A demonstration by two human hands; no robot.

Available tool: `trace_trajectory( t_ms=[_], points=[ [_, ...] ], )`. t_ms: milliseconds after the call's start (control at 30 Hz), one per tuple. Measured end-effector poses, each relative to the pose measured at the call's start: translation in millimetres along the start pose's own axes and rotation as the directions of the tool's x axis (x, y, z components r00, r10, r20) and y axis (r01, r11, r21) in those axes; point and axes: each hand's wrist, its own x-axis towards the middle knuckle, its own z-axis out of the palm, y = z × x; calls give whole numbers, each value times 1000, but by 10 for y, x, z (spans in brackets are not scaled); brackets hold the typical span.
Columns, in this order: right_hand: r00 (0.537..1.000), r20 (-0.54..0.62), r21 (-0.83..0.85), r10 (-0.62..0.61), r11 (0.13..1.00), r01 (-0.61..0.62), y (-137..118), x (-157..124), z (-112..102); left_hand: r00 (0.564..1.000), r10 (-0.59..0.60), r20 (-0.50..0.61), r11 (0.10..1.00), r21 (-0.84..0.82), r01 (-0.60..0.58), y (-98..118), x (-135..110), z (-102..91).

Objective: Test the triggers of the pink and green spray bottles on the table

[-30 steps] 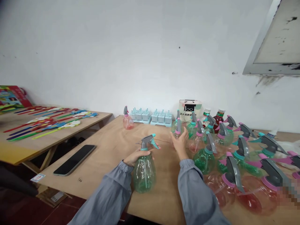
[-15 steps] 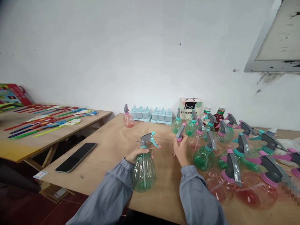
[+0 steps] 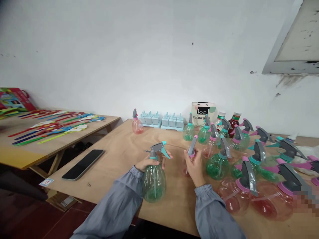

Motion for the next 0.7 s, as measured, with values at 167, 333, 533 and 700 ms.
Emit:
trace_trajectory(
  t_ms=[167,333,533,700],
  points=[
    [998,63,-24,-21,999,23,-4,-17,-40,959,-22,-282,995,-100,-6,-55,51,-25],
    [990,104,-33,-93,995,97,48,-26,-53,937,-15,-349,994,-110,-25,-65,58,-101],
    [987,123,-47,-105,993,111,83,-37,-38,955,2,-297,991,-130,-42,-75,91,-67],
    [991,90,1,-99,995,99,63,-34,-12,852,-40,-522,986,-159,-52,-114,136,-73]
  ],
)
